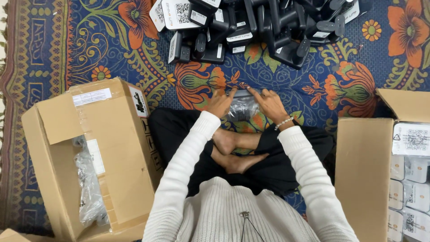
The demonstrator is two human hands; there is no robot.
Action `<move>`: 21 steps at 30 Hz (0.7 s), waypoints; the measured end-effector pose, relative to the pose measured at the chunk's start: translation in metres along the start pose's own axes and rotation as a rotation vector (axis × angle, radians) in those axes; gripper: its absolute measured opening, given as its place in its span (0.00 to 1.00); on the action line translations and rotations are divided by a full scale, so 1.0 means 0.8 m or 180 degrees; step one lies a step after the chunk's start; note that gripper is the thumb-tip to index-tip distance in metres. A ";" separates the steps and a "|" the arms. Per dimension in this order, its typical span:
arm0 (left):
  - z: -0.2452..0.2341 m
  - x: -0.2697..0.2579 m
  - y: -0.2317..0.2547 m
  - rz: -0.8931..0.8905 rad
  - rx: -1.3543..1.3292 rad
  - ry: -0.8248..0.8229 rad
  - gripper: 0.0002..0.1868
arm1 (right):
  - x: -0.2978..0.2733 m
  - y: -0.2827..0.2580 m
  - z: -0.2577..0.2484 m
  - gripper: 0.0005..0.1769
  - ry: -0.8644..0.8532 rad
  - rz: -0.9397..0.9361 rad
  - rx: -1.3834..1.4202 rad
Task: The person packages or unpacks electronic handheld devices into plastic bags and cardboard boxes.
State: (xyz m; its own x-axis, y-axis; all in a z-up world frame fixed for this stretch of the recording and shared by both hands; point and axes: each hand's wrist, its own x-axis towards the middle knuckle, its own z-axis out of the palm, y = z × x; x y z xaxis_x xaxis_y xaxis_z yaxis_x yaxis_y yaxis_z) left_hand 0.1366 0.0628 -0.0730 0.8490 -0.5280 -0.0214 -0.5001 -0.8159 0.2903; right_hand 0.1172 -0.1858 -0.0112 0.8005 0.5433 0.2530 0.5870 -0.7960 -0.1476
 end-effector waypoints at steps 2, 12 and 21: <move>0.018 -0.004 0.000 -0.0110 -0.0401 0.0014 0.44 | -0.001 -0.009 -0.008 0.39 -0.0175 0.0221 -0.0003; -0.019 -0.081 0.061 -0.0696 -0.1369 -0.1428 0.54 | 0.001 -0.059 0.025 0.45 -0.0050 0.1192 0.0278; 0.006 -0.104 0.045 -0.0516 -0.1300 0.0403 0.33 | 0.034 -0.064 0.046 0.52 -0.0828 0.0677 0.2204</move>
State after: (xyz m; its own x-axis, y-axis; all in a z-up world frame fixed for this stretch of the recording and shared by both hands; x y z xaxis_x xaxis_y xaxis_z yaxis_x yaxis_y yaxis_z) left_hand 0.0468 0.0764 -0.0651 0.9376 -0.3476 0.0122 -0.2725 -0.7124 0.6467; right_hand 0.1137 -0.1203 -0.0320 0.8571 0.5107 -0.0682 0.2906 -0.5885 -0.7545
